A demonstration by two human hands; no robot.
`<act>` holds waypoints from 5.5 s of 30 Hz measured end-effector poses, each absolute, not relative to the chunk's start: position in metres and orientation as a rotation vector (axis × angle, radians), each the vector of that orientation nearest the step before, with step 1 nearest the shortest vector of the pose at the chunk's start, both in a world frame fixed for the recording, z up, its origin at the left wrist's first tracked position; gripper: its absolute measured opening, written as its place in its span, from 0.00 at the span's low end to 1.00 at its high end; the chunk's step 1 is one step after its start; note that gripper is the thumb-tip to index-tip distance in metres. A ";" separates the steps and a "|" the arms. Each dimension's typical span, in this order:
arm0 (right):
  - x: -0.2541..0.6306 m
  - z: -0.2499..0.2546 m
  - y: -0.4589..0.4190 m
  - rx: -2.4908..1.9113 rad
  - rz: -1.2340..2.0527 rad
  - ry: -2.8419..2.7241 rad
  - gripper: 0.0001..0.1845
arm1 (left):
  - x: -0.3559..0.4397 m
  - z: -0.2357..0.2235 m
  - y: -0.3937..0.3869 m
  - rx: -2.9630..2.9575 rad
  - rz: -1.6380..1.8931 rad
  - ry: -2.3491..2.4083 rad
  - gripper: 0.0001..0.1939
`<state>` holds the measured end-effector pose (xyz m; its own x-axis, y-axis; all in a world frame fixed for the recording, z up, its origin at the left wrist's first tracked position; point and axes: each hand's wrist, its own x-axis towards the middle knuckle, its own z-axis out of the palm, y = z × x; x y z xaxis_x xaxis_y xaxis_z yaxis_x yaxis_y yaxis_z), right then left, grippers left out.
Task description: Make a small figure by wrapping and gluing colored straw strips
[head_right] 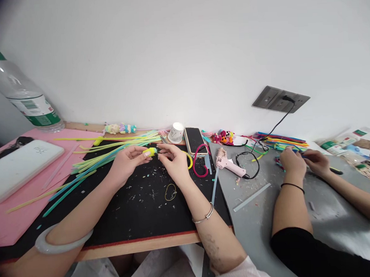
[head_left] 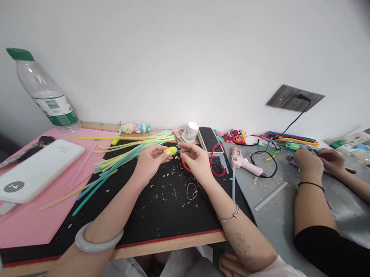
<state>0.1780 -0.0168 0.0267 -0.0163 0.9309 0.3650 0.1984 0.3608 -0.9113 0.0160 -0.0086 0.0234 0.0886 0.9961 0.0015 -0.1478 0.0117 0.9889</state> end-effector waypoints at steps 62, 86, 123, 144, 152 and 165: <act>0.193 0.009 -0.007 -1.364 0.658 -1.659 0.13 | 0.011 0.017 -0.006 0.755 1.257 0.914 0.15; 0.189 0.017 -0.014 -1.305 0.592 -1.661 0.16 | 0.015 0.023 -0.012 0.963 1.180 0.954 0.17; 0.176 0.017 -0.018 -1.121 0.969 -1.568 0.09 | 0.021 0.013 -0.013 1.443 1.226 1.079 0.12; 0.184 0.017 -0.017 -1.199 0.798 -1.597 0.11 | 0.016 0.017 -0.016 1.870 1.170 1.151 0.07; 0.181 0.017 -0.017 -1.204 0.899 -1.677 0.08 | 0.016 0.013 -0.015 1.904 1.196 1.167 0.10; 0.181 0.020 -0.019 -1.184 0.828 -1.753 0.08 | 0.018 0.012 -0.015 1.916 1.206 1.207 0.10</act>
<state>0.1807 -0.0194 0.0196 -0.1979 0.9402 0.2774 0.3834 0.3347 -0.8608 0.0177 -0.0151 0.0115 0.1870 0.9021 0.3889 0.3897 -0.4315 0.8136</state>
